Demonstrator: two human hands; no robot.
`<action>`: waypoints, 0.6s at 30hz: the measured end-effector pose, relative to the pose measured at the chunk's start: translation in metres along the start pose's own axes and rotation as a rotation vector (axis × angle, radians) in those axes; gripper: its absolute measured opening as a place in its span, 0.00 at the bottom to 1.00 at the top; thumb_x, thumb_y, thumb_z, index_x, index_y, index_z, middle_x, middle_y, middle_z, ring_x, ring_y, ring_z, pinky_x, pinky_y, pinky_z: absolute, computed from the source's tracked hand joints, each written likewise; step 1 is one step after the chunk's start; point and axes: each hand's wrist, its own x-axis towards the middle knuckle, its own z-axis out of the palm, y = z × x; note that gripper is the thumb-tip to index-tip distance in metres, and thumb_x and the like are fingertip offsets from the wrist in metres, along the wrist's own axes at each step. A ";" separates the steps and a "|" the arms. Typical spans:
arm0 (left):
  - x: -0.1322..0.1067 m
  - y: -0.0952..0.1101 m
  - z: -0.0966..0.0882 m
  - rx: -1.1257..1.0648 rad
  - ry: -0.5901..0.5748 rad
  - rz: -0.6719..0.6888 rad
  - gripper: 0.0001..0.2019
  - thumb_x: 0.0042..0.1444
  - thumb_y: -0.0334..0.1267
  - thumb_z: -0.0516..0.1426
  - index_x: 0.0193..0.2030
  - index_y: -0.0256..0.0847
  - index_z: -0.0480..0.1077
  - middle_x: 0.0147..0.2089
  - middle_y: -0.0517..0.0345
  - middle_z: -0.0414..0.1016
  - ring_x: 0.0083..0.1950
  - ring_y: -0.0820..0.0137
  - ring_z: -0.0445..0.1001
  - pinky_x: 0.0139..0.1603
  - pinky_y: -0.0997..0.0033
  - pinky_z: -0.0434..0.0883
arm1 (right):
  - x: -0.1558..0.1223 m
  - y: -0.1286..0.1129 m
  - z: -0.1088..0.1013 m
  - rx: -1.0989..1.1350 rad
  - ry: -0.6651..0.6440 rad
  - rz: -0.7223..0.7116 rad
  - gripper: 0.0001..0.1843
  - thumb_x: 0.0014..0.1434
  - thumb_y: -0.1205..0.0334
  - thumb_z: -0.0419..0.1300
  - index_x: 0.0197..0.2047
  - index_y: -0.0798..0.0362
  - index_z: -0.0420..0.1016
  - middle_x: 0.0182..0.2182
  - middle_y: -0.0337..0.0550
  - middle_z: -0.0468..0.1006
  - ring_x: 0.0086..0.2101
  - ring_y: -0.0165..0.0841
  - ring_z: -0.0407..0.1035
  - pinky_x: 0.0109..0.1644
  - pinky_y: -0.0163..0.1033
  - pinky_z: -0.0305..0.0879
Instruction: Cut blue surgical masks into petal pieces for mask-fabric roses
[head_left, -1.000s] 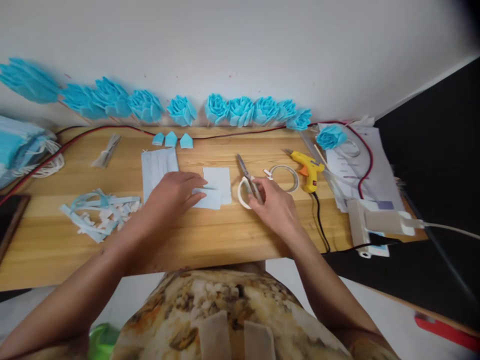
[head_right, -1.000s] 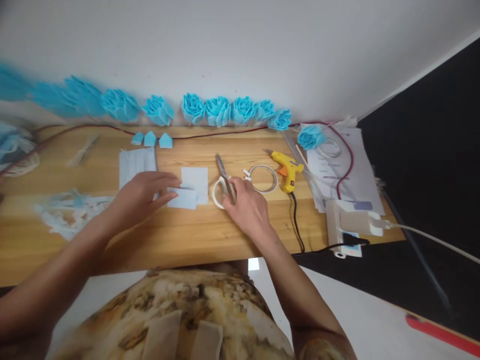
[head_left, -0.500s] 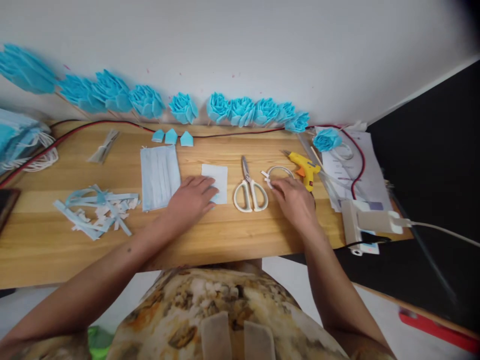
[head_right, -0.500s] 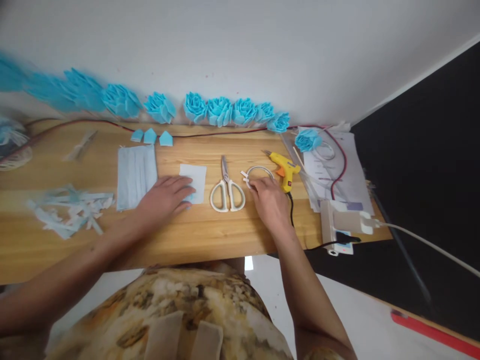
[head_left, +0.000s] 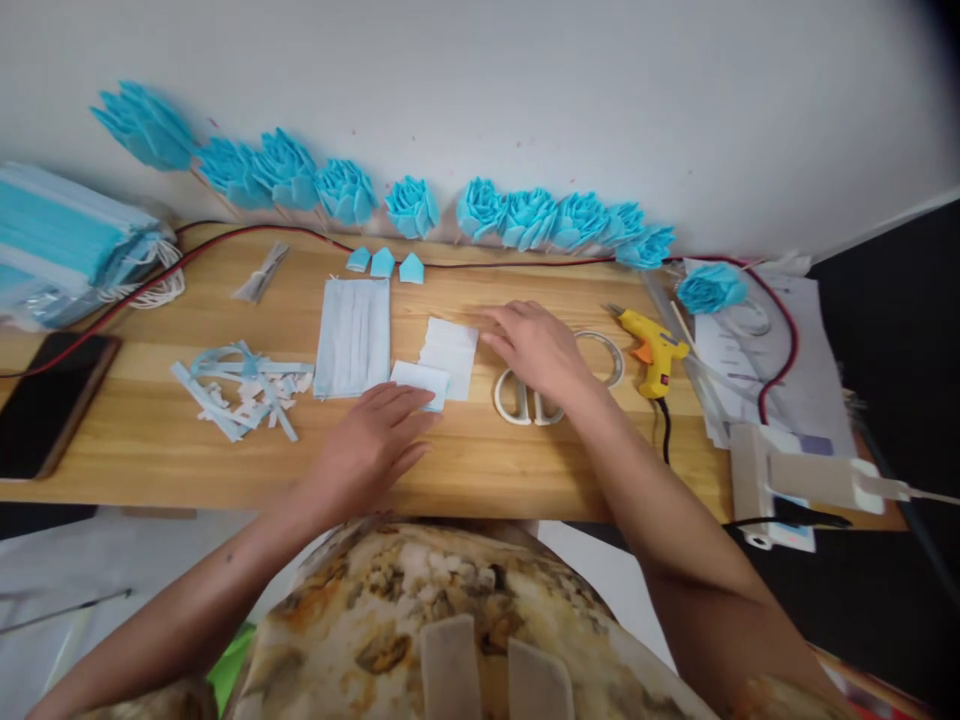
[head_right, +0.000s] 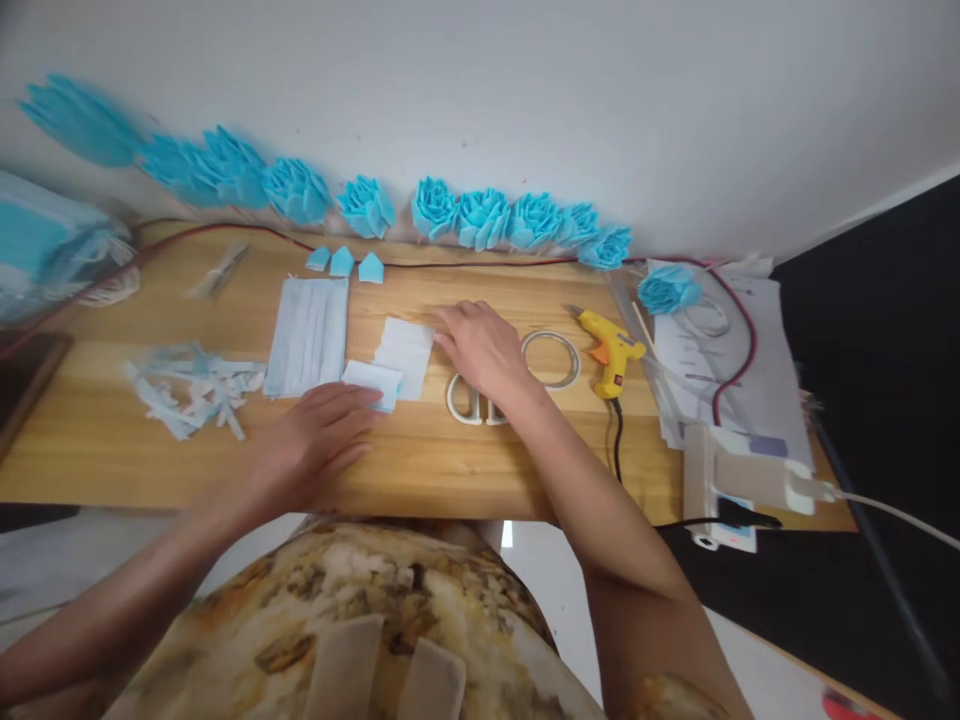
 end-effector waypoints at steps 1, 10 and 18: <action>-0.001 -0.001 0.002 0.013 0.011 -0.011 0.11 0.70 0.35 0.56 0.54 0.36 0.76 0.59 0.40 0.80 0.59 0.52 0.78 0.60 0.48 0.76 | 0.011 -0.004 0.006 -0.009 -0.024 0.006 0.20 0.71 0.62 0.57 0.63 0.54 0.76 0.54 0.58 0.81 0.54 0.52 0.72 0.54 0.52 0.69; 0.003 -0.006 0.015 0.009 0.008 -0.180 0.11 0.70 0.30 0.54 0.44 0.36 0.79 0.42 0.46 0.83 0.43 0.58 0.79 0.45 0.58 0.74 | 0.024 -0.009 0.014 -0.009 -0.041 0.046 0.10 0.68 0.65 0.59 0.49 0.56 0.81 0.49 0.58 0.82 0.51 0.51 0.73 0.50 0.49 0.68; 0.062 -0.014 -0.017 -0.990 0.395 -0.754 0.09 0.52 0.42 0.68 0.35 0.39 0.79 0.31 0.59 0.77 0.30 0.74 0.70 0.31 0.73 0.66 | -0.004 -0.012 0.015 0.974 0.107 -0.049 0.25 0.72 0.42 0.54 0.55 0.51 0.80 0.42 0.46 0.85 0.42 0.37 0.78 0.43 0.41 0.73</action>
